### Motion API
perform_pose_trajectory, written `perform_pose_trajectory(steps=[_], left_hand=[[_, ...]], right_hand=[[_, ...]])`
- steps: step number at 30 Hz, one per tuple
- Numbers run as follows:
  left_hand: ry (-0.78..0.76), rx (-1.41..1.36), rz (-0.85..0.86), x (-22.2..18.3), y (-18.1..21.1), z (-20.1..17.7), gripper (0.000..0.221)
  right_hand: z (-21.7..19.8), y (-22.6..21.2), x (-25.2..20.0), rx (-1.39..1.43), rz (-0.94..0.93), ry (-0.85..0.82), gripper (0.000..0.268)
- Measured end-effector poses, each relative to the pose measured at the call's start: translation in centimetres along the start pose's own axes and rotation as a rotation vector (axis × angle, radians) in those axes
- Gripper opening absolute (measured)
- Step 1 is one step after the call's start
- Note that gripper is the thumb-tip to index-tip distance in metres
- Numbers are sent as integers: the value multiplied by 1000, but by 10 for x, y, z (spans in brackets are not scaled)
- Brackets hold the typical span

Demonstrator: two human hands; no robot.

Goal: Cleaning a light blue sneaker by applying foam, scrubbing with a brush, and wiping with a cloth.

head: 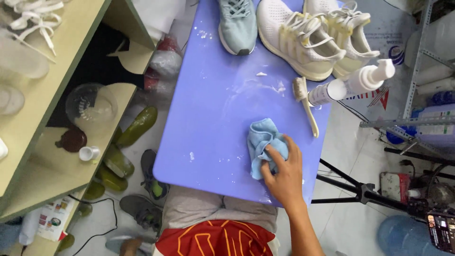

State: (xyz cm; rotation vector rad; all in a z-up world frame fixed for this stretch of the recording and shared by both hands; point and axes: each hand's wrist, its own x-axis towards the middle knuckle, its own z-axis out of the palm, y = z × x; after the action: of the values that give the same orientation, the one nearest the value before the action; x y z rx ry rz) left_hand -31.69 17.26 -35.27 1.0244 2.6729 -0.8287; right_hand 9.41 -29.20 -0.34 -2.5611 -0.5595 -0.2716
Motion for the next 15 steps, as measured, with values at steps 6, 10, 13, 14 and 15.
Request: perform_pose_trajectory(steps=[6,10,13,14,15], left_hand=[[30,207,1314,-223,30,-199,77],[57,-331,1894,-452,29,-341,36],[310,-395,2396,-571,92,-358,26],[536,-364,2533,-607,123,-359,40],[772,-326,2657,-643,155,-359,61]], right_hand=[[14,15,27,-195,140,276,38],[18,5,65,-55,94,155,46],[19,7,116,28,116,308,52],[27,11,138,61,99,279,55],[36,14,160,94,82,250,58]])
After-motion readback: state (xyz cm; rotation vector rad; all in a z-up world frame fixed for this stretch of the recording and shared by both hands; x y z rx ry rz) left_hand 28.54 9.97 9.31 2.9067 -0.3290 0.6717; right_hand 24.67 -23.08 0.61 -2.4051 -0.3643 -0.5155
